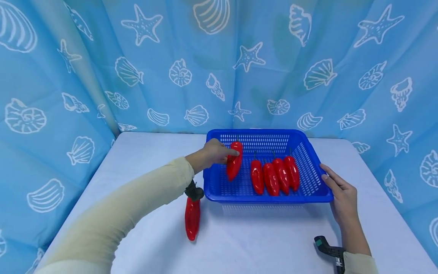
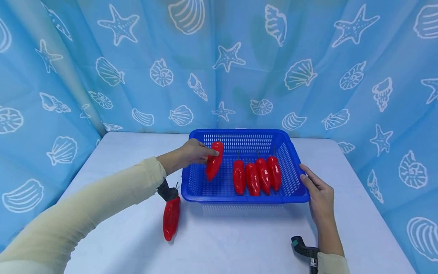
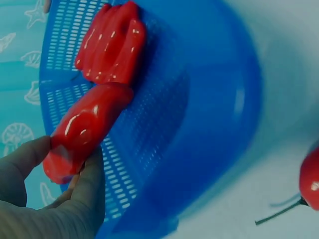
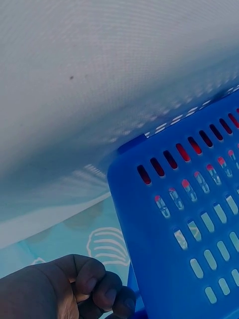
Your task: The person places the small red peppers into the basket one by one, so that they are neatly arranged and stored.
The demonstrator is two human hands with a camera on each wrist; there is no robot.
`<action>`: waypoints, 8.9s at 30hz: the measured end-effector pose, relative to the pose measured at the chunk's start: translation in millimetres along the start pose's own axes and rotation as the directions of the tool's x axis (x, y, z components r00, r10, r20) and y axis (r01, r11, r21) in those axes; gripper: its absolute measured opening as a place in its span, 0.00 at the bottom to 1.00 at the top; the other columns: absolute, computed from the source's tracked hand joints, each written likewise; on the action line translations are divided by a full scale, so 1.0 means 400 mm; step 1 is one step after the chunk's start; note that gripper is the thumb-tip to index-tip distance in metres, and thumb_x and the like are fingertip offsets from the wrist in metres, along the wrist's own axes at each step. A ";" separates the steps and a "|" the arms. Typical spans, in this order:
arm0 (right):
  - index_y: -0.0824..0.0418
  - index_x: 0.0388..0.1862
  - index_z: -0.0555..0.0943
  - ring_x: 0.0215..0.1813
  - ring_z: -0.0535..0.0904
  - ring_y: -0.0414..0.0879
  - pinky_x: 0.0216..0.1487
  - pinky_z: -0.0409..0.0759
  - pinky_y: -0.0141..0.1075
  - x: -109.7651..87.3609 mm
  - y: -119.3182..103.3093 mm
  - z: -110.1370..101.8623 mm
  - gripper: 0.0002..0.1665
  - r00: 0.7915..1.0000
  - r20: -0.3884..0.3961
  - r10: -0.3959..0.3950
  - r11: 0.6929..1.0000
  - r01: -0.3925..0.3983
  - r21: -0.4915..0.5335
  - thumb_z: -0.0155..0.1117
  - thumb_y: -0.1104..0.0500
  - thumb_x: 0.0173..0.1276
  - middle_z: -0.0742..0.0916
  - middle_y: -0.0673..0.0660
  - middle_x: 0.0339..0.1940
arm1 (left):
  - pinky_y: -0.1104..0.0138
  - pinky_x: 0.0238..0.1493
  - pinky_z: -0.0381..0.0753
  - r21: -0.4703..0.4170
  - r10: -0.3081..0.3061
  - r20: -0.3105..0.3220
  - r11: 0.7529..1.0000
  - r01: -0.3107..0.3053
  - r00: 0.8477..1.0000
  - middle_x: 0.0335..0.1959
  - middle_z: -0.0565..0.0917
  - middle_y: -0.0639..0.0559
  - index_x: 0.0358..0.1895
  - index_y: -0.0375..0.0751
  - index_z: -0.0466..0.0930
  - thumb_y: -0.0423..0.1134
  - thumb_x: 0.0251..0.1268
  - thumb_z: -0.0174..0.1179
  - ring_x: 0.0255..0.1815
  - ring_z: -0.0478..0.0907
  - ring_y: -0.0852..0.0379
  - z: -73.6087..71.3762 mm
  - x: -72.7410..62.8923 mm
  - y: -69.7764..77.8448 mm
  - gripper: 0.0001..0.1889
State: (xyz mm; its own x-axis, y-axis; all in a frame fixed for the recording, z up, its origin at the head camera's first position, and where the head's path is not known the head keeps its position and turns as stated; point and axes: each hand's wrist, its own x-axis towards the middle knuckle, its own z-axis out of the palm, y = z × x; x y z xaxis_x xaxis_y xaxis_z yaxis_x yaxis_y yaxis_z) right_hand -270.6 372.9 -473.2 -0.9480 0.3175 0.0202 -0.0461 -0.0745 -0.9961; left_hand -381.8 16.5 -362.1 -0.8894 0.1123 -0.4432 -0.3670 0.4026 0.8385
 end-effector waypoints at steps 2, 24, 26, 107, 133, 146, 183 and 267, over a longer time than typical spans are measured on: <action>0.54 0.71 0.75 0.58 0.78 0.34 0.48 0.79 0.23 -0.001 0.001 0.003 0.30 1.000 -0.002 -0.001 1.000 0.001 0.000 0.65 0.50 0.72 0.75 0.50 0.72 | 0.56 0.57 0.81 0.013 -0.008 -0.018 1.000 0.008 1.000 0.51 0.81 0.40 0.59 0.32 0.72 0.38 0.60 0.72 0.52 0.81 0.44 0.008 0.009 0.001 0.28; 0.54 0.70 0.75 0.69 0.72 0.44 0.47 0.79 0.22 0.004 -0.005 0.000 0.30 1.000 -0.009 0.012 1.000 -0.012 0.024 0.66 0.50 0.72 0.74 0.50 0.73 | 0.54 0.59 0.79 -0.033 -0.107 0.015 0.994 0.107 0.994 0.52 0.78 0.38 0.64 0.32 0.66 0.32 0.61 0.70 0.54 0.79 0.43 0.108 0.052 -0.008 0.31; 0.54 0.70 0.75 0.69 0.72 0.44 0.47 0.79 0.23 0.004 -0.004 0.000 0.30 1.000 -0.010 0.011 1.000 -0.011 0.027 0.66 0.50 0.71 0.74 0.50 0.73 | 0.55 0.59 0.80 -0.024 -0.114 0.015 0.993 0.115 0.993 0.50 0.78 0.38 0.63 0.32 0.66 0.33 0.61 0.70 0.51 0.80 0.44 0.115 0.053 -0.010 0.30; 0.54 0.72 0.73 0.77 0.62 0.50 0.47 0.78 0.20 0.006 0.009 -0.005 0.31 0.999 -0.003 0.036 0.998 -0.036 0.054 0.65 0.51 0.72 0.71 0.49 0.75 | 0.56 0.59 0.79 -0.026 0.058 -0.094 0.998 -0.061 0.994 0.53 0.84 0.41 0.59 0.35 0.78 0.42 0.69 0.65 0.51 0.85 0.46 -0.176 -0.157 -0.256 0.20; 0.54 0.72 0.73 0.77 0.62 0.49 0.46 0.79 0.21 0.005 0.008 -0.003 0.30 0.999 -0.020 0.037 0.997 -0.035 0.068 0.65 0.52 0.72 0.72 0.48 0.75 | 0.63 0.37 0.86 0.265 -0.051 -0.126 0.961 0.084 0.991 0.35 0.82 0.47 0.51 0.34 0.79 0.43 0.50 0.77 0.32 0.81 0.54 -0.124 -0.181 -0.401 0.26; 0.54 0.72 0.74 0.77 0.62 0.51 0.46 0.78 0.21 0.002 0.010 -0.001 0.30 0.999 -0.023 0.035 0.998 -0.034 0.058 0.65 0.52 0.72 0.72 0.48 0.75 | 0.60 0.39 0.87 0.163 -0.079 -0.159 0.981 0.105 0.984 0.44 0.82 0.44 0.54 0.34 0.78 0.41 0.50 0.77 0.41 0.81 0.50 -0.141 -0.183 -0.398 0.29; 0.55 0.71 0.74 0.73 0.69 0.45 0.47 0.79 0.22 0.001 0.006 0.000 0.31 1.000 -0.012 0.026 0.998 -0.026 0.051 0.66 0.51 0.71 0.73 0.49 0.74 | 0.57 0.53 0.84 0.007 0.112 -0.071 0.994 -0.112 0.991 0.59 0.78 0.40 0.66 0.36 0.69 0.41 0.58 0.73 0.57 0.79 0.44 -0.212 -0.185 -0.149 0.34; 0.54 0.71 0.74 0.73 0.69 0.49 0.48 0.78 0.22 0.003 0.011 0.002 0.30 1.000 -0.009 -0.001 1.000 0.000 -0.012 0.65 0.49 0.72 0.73 0.51 0.74 | 0.56 0.43 0.86 0.399 0.107 -0.049 0.914 -0.078 0.993 0.22 0.73 0.47 0.44 0.33 0.74 0.34 0.65 0.64 0.42 0.85 0.40 0.090 0.006 -0.079 0.11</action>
State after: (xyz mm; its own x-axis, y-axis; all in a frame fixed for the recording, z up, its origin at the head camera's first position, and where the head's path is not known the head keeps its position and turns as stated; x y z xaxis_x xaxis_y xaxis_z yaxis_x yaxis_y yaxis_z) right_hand -272.2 372.3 -477.4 -0.9450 0.3265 0.0199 -0.0429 -0.0632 -0.9971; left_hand -362.3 36.5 -401.0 -0.9357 0.1099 -0.3353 -0.1570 0.7213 0.6746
